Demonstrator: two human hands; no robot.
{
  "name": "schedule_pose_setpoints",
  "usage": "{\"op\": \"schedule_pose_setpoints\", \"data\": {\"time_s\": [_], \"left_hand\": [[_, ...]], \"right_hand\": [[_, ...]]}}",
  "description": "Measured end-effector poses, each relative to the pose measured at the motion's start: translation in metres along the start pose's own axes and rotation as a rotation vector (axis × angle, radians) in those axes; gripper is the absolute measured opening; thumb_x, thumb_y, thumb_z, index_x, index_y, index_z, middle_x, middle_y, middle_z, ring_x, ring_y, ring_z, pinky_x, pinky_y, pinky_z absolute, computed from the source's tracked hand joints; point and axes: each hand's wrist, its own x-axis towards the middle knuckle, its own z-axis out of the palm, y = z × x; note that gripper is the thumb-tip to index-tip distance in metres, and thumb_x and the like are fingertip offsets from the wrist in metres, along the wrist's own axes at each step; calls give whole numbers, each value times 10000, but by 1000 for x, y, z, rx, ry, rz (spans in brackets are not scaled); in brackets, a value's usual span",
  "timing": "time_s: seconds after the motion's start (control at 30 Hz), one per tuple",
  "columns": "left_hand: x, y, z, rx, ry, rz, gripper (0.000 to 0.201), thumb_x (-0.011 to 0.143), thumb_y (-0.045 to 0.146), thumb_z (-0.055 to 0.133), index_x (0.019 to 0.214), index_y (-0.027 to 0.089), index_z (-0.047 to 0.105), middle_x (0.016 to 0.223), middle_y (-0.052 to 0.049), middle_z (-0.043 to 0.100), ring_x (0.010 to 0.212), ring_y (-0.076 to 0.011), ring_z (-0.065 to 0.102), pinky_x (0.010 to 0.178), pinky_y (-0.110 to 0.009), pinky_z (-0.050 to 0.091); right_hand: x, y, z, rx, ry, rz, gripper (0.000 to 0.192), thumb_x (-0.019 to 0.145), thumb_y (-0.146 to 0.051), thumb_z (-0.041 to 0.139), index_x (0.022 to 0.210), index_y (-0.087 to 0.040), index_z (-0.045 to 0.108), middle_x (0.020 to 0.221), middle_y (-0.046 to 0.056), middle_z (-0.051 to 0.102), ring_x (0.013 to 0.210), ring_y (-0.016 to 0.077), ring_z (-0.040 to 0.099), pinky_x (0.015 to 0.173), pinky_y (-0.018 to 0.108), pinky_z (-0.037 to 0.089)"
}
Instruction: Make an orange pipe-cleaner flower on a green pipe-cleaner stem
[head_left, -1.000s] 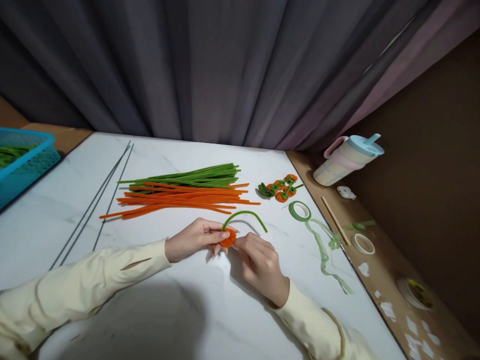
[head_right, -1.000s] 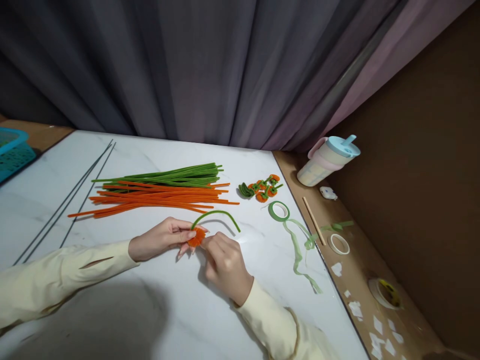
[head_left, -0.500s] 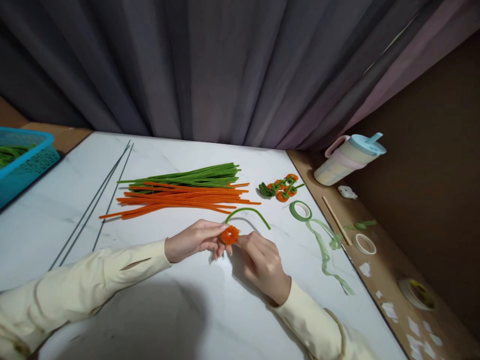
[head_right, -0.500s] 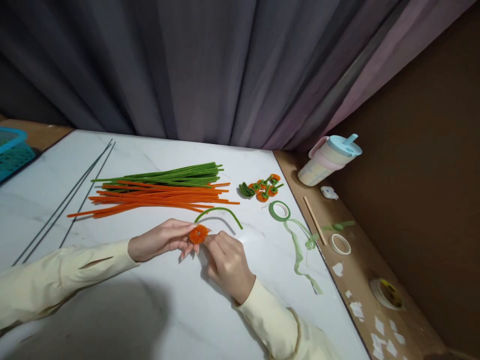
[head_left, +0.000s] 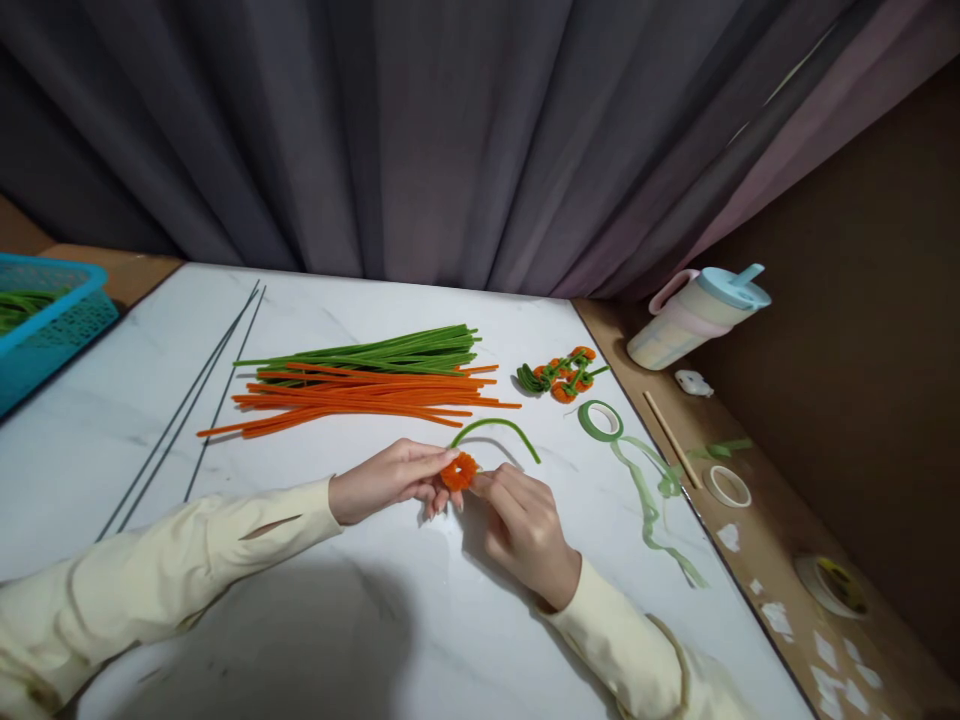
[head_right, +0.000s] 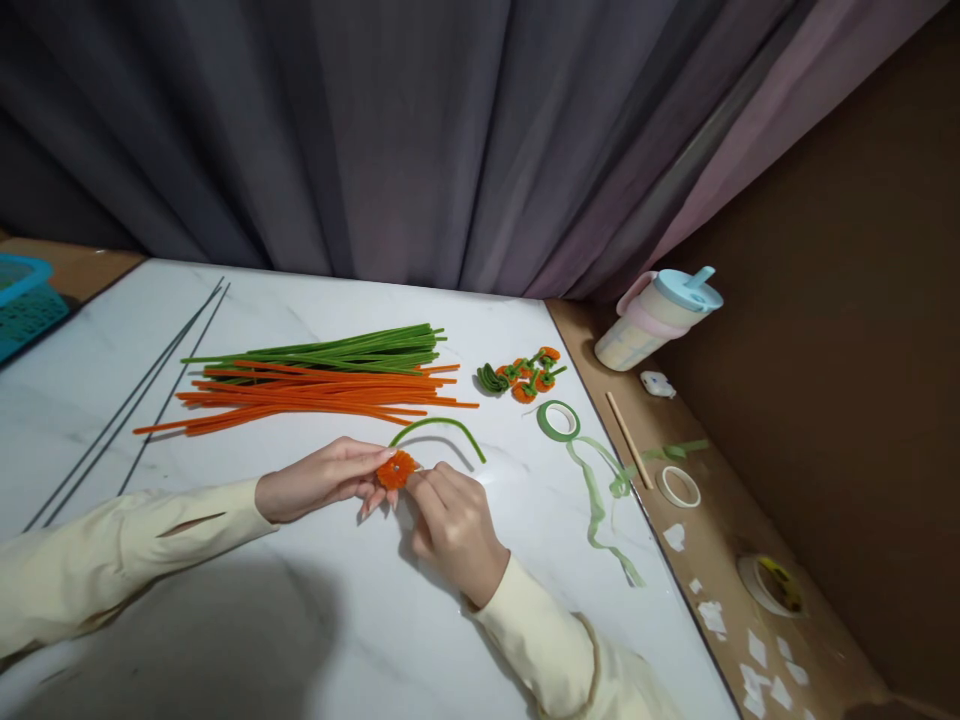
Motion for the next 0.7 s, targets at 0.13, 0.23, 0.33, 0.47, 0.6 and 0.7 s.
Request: {"op": "schedule_pose_setpoints", "data": {"time_s": [0.13, 0.23, 0.33, 0.47, 0.6, 0.7], "left_hand": [[0, 1, 1, -40, 14, -14, 330, 873, 388, 513, 854, 76, 620, 752, -91, 640, 561, -108, 537, 538, -237, 452], [1, 1, 1, -30, 16, -8, 302, 866, 372, 531, 869, 80, 609, 741, -80, 637, 558, -101, 534, 531, -225, 447], [1, 1, 0, -23, 27, -6, 286, 857, 370, 545, 856, 90, 600, 726, -68, 633, 549, -97, 532, 525, -221, 441], [0, 2, 0, -42, 43, -10, 280, 860, 362, 543, 854, 87, 599, 723, -69, 630, 550, -97, 527, 528, -222, 441], [0, 2, -1, -52, 51, -14, 272, 862, 354, 542, 859, 87, 594, 718, -69, 627, 552, -100, 526, 527, -223, 441], [0, 1, -1, -55, 51, -10, 271, 863, 354, 541, 843, 89, 589, 722, -70, 626, 553, -100, 524, 531, -224, 438]], "right_hand": [[0, -1, 0, -11, -25, 21, 240, 759, 11, 374, 839, -154, 529, 624, 34, 500, 563, 158, 412, 501, 268, 332], [-1, 0, 0, -3, -43, 38, 235, 770, 3, 386, 865, -153, 534, 648, 40, 519, 581, 165, 433, 514, 272, 352], [-1, 0, 1, 5, -53, 49, 235, 807, -7, 394, 927, -147, 540, 683, 48, 547, 607, 169, 463, 537, 275, 379], [-1, 0, 1, -1, -39, 53, 156, 859, -49, 436, 943, -140, 531, 718, 59, 572, 625, 166, 475, 547, 275, 390], [0, -1, 0, -4, -34, 71, 119, 884, -85, 441, 935, -148, 528, 733, 64, 588, 644, 163, 499, 563, 274, 408], [1, -1, 1, -4, -30, 78, 117, 884, -92, 443, 938, -151, 528, 744, 66, 599, 653, 165, 514, 572, 277, 420]]}}
